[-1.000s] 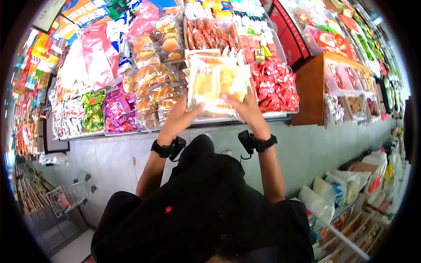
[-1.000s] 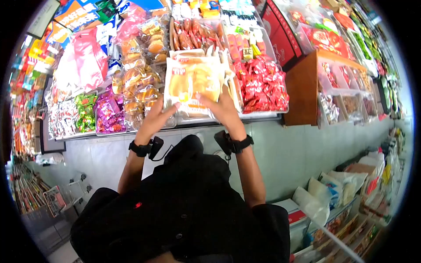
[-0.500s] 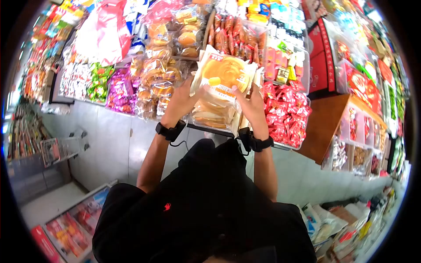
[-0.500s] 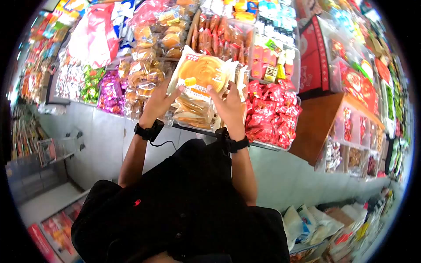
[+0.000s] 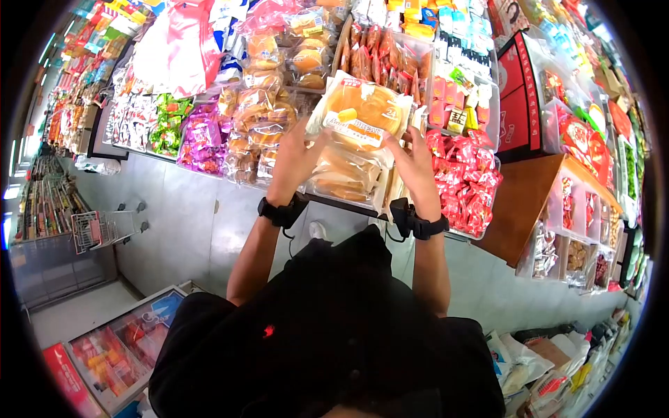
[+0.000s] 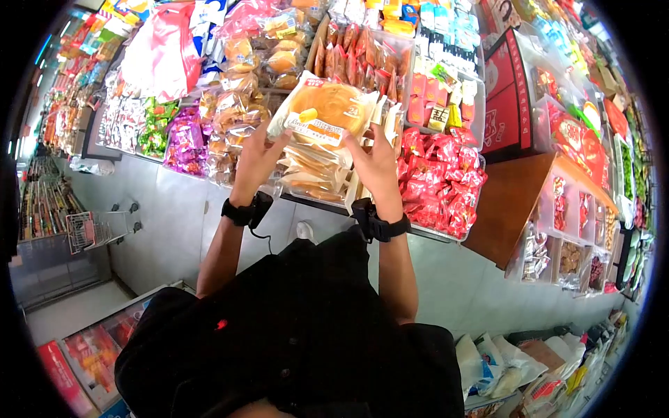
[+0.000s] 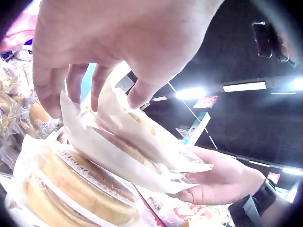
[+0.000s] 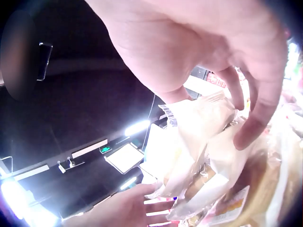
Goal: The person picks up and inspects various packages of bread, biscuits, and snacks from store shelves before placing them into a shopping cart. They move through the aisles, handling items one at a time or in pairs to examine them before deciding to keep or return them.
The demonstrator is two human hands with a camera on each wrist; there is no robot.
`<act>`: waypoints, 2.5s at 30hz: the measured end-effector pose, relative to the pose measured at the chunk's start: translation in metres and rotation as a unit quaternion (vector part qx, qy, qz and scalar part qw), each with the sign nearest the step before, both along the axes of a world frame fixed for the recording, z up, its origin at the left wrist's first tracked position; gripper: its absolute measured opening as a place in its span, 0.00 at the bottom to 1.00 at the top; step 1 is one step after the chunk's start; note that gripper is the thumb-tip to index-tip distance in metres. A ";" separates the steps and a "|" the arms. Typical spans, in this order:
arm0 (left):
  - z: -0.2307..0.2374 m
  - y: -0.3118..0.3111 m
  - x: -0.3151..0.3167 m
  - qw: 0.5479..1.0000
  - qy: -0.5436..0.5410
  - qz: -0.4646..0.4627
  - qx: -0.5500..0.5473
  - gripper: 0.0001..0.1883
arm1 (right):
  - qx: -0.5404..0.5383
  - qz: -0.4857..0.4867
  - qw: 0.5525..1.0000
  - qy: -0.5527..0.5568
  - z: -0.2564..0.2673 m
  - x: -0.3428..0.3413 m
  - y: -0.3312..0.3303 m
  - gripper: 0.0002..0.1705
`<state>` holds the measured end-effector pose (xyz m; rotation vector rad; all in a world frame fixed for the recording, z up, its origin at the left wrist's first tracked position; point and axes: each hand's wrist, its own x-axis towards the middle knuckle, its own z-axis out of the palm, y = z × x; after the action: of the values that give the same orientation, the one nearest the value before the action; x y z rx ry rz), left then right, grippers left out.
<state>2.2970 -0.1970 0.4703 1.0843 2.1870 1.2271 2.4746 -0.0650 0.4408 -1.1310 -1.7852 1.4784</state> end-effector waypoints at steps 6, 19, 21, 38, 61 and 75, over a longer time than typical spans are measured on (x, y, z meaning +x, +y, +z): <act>-0.024 -0.028 0.003 0.999 -0.011 -0.011 0.035 0.21 | 0.054 -0.036 0.998 -0.028 -0.030 0.003 -0.029 0.37; -0.022 -0.111 -0.024 0.986 0.119 0.026 0.114 0.23 | 0.424 -0.037 0.904 -0.038 0.084 -0.015 -0.090 0.12; -0.030 -0.169 -0.036 0.989 0.097 0.021 0.114 0.21 | 0.396 -0.016 0.918 0.009 0.096 -0.041 -0.132 0.11; -0.081 -0.619 -0.218 0.898 -0.017 0.439 -0.003 0.14 | 0.264 0.518 0.810 0.075 0.013 -0.424 -0.487 0.11; -0.111 -1.074 -0.739 0.721 -0.040 0.685 0.098 0.09 | 0.247 0.687 0.680 0.069 -0.070 -1.052 -0.880 0.16; -0.034 -1.138 -1.267 0.860 -0.103 0.498 -0.037 0.14 | 0.099 0.599 0.786 -0.118 -0.075 -1.406 -0.962 0.15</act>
<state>1.0302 -1.3347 0.4364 -0.3322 2.6262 1.4943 1.0688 -1.0272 0.3657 0.1047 -2.9988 1.6827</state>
